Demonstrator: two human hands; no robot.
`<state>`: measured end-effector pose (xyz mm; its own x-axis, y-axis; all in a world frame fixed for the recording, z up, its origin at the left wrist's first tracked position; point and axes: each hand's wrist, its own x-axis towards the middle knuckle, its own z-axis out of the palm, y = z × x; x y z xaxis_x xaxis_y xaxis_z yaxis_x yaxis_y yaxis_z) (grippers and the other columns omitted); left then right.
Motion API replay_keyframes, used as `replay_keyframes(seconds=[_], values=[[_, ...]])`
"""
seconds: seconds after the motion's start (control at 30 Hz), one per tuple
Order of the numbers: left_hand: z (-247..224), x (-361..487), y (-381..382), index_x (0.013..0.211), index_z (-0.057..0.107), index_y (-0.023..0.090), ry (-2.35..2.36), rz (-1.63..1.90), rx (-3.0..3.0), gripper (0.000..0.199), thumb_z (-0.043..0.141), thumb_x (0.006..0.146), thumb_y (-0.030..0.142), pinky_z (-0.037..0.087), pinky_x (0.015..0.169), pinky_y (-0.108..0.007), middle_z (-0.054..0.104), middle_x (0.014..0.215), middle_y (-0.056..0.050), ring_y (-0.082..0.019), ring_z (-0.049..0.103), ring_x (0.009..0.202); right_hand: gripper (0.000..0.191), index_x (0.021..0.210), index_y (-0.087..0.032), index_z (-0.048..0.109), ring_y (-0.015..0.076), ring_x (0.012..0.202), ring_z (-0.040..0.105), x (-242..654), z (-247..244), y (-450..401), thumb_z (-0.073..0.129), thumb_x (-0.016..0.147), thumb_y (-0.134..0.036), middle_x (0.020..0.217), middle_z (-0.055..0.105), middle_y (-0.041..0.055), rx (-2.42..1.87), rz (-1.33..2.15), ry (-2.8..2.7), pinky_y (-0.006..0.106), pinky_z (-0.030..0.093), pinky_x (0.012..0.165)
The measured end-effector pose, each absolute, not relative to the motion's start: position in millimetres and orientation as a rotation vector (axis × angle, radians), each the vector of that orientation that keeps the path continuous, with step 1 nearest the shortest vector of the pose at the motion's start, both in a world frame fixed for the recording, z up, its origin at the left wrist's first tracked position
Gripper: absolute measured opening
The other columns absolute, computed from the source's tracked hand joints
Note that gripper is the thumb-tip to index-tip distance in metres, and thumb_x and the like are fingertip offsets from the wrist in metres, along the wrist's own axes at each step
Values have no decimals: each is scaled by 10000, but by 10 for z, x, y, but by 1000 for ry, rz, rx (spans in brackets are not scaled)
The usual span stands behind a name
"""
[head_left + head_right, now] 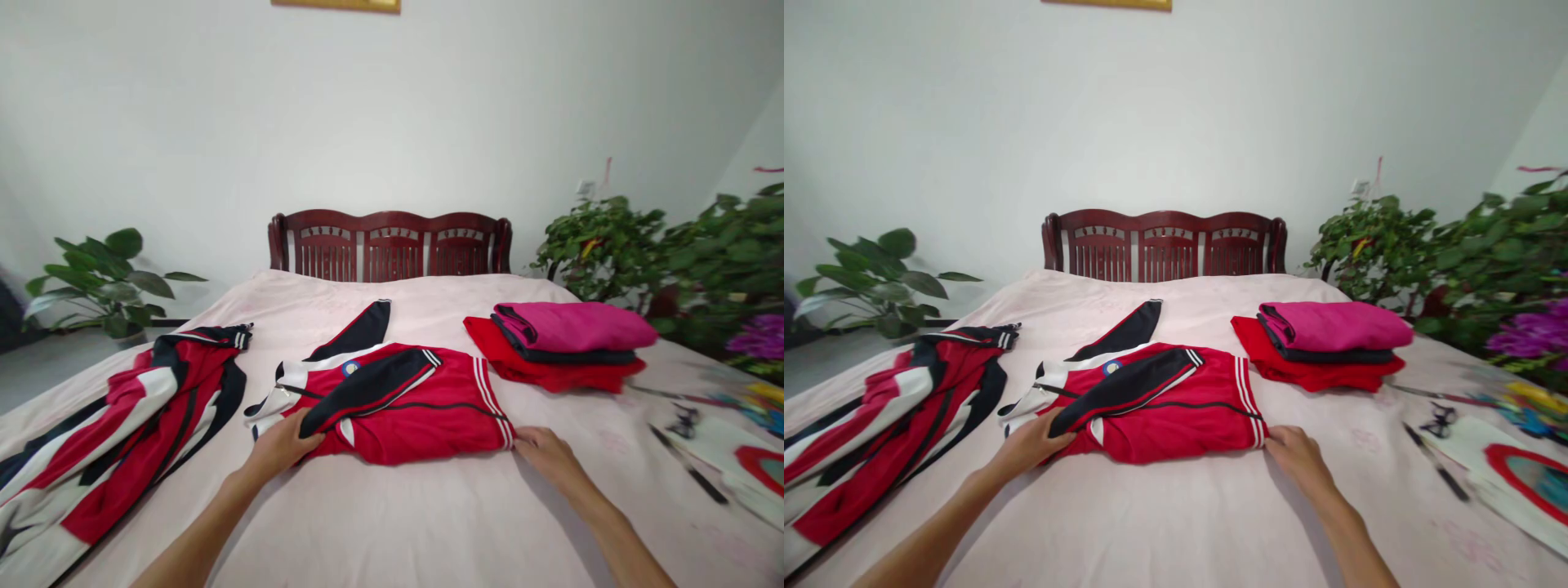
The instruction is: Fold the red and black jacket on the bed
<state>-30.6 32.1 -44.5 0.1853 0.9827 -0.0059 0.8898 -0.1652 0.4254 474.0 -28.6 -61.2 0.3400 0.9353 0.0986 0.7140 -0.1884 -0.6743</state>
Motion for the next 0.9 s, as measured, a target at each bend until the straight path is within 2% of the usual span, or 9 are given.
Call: replay_keyframes(seconds=[0.13,0.27,0.37,0.47,0.53,0.6,0.7,0.8,0.9], values=[[-505,-331,289,1179,637,232,1781,449,2149,379,563,871,440,460,794,-310,749,1078,-59,-266,700,979,404,991,-217,707,313,1014,694,4519,-583,-331,714,652,-436,1016,770,88,-1599,775,-1286,411,525,921],[-596,-352,255,1097,665,238,1813,623,2114,290,474,918,364,468,776,-311,760,986,-34,-246,707,924,571,1207,-240,593,270,1068,683,4107,-517,-222,742,717,-492,1154,740,74,-1247,885,-1096,443,508,979],[-674,-379,221,1071,677,236,1775,775,2088,298,454,925,367,492,802,-331,763,983,-32,-249,704,938,564,1144,-212,626,289,1009,695,3952,-439,-93,738,697,-538,1055,757,85,-1319,766,-1046,454,529,935],[-733,-415,196,1137,668,227,1690,979,2063,335,459,920,373,512,902,-359,754,1109,-39,-253,686,1049,470,992,-176,691,318,1010,689,4058,-217,16,675,706,-549,984,765,109,-1487,609,-1062,430,534,904],[-747,-438,171,1160,667,218,1621,1081,2069,352,477,909,375,515,950,-372,745,1152,-44,-255,675,1090,401,943,-174,704,314,977,705,4238,-32,32,645,718,-500,962,772,113,-1526,721,-1077,409,549,856],[-734,-459,122,1116,688,211,1524,1085,2114,335,480,915,381,530,938,-372,753,1107,-48,-253,684,1055,342,932,-175,703,297,923,726,4439,89,-17,640,716,-432,932,777,115,-1547,951,-1093,387,565,801],[-687,-496,-2,1108,694,224,1384,972,2237,298,493,926,348,541,911,-345,747,1079,-44,-235,686,1010,355,927,-169,699,293,878,737,4639,15,-200,628,740,-461,880,776,128,-1733,1112,-1107,391,579,750],[-639,-535,-134,1243,634,261,1325,870,2374,388,561,862,255,524,933,-321,714,1155,-36,-226,663,1060,549,1098,-169,681,320,1046,703,4623,-315,-434,599,748,-583,1080,756,158,-1819,1006,-1136,432,566,866],[-589,-546,-226,1294,592,267,1314,790,2475,506,531,806,149,506,938,-316,693,1145,-45,-222,645,1067,780,1326,-164,568,322,1268,583,4478,-628,-619,624,683,-602,1360,632,163,-1754,727,-1176,432,455,1078]])
